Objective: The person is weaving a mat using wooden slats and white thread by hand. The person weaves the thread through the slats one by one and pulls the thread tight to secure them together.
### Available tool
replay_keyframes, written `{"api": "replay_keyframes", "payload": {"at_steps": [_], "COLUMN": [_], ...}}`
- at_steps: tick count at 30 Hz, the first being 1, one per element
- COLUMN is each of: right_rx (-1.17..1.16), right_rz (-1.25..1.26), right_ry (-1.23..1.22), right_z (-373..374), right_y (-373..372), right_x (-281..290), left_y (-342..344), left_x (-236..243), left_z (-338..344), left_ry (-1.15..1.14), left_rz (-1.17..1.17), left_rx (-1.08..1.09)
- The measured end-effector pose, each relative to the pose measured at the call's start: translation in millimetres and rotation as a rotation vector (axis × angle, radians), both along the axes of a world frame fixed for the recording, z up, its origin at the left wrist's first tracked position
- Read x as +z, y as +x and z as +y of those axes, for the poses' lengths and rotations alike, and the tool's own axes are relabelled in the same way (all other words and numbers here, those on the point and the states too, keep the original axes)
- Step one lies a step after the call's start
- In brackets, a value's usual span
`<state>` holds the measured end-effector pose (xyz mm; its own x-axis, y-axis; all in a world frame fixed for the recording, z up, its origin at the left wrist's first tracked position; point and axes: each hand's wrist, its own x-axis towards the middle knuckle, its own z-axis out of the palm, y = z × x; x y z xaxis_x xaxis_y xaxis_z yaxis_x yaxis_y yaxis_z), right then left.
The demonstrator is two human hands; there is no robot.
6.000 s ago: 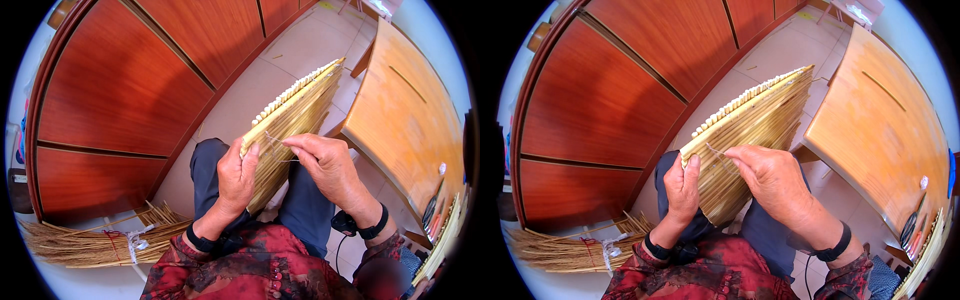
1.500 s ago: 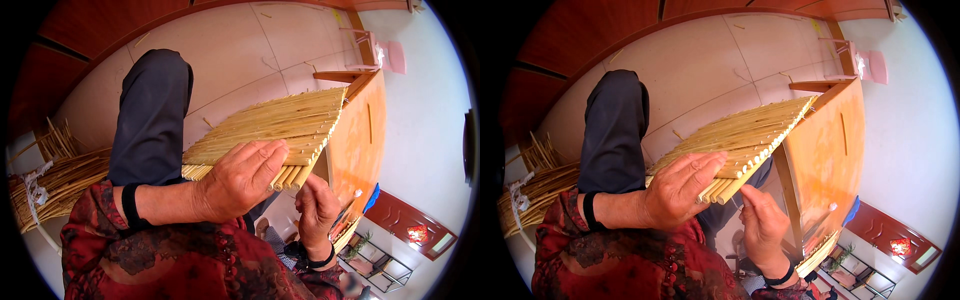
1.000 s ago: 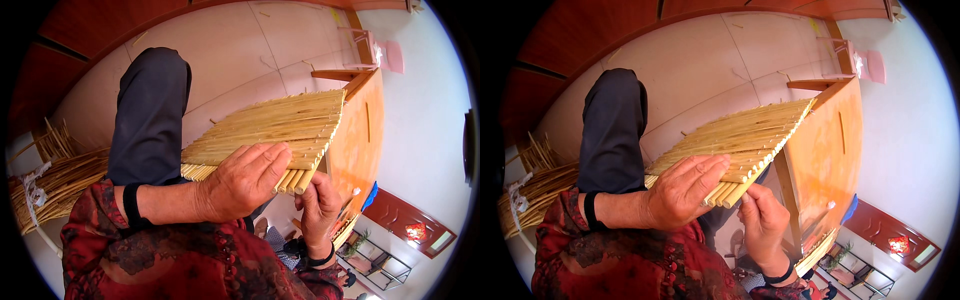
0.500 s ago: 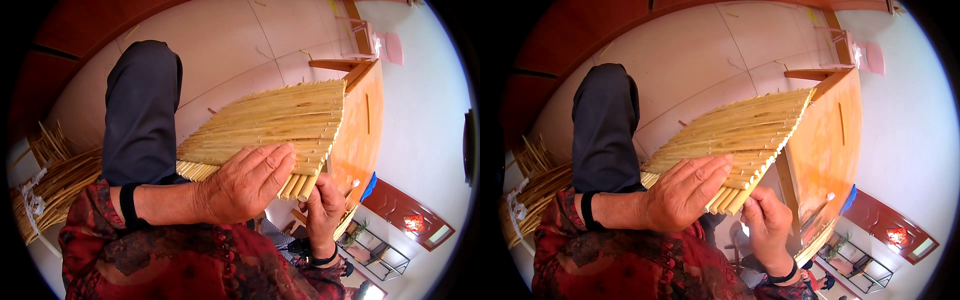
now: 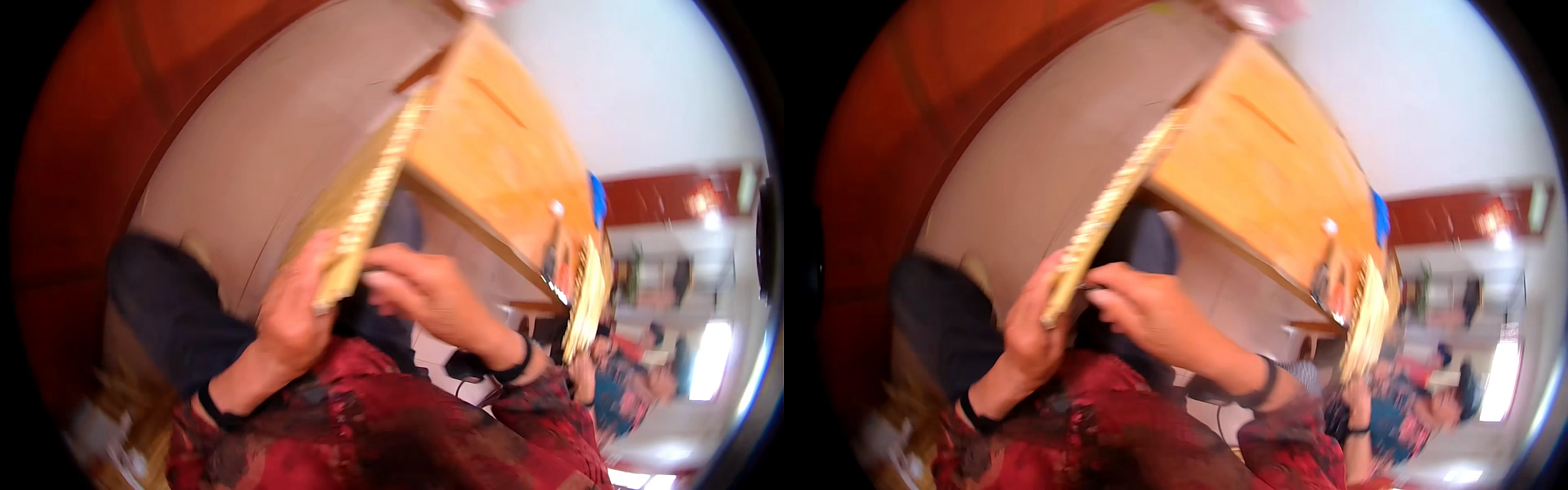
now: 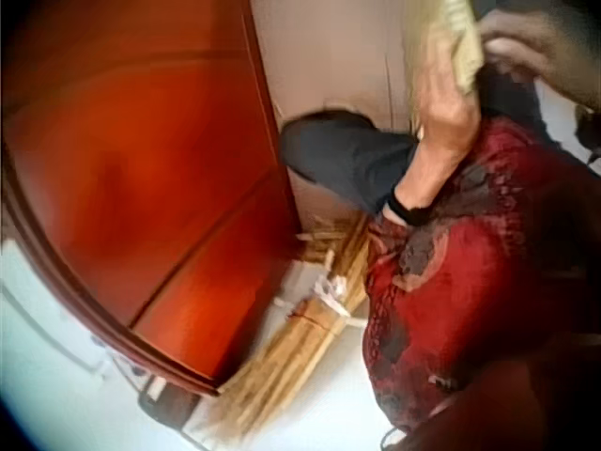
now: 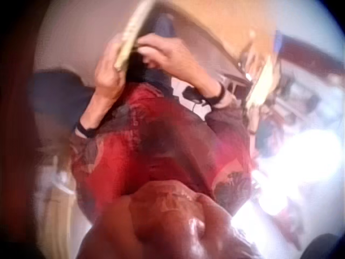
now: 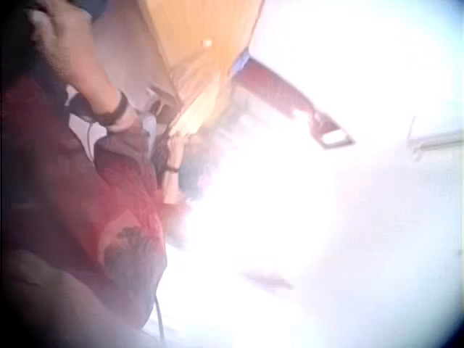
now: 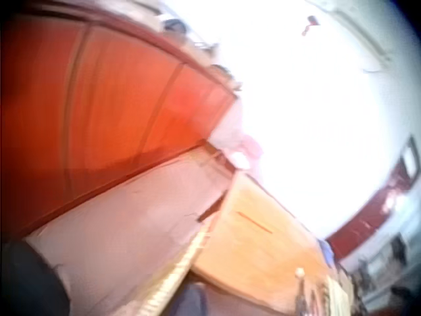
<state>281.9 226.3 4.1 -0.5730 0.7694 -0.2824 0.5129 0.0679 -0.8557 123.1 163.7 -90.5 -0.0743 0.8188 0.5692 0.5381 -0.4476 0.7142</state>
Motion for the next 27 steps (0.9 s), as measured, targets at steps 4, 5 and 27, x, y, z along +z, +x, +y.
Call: {"api": "replay_keyframes", "payload": {"at_steps": [4,5,27], "right_rx": [-0.161,-0.217,-0.581], "right_rz": [0.233,0.296,0.221], "right_ry": [-0.006,0.046,1.038], "right_z": [-19,-20,-49], "right_y": [5,7,44], "right_x": [-32,-33,-141], "left_y": [-8,-8,-7], "left_x": [-18,-20,-16], "left_z": [-10,-8,-2], "left_ry": [-0.119,-0.108,-0.230], "left_rz": [-0.015,0.015,-0.137], "left_rx": [0.001,0.011,0.069]}}
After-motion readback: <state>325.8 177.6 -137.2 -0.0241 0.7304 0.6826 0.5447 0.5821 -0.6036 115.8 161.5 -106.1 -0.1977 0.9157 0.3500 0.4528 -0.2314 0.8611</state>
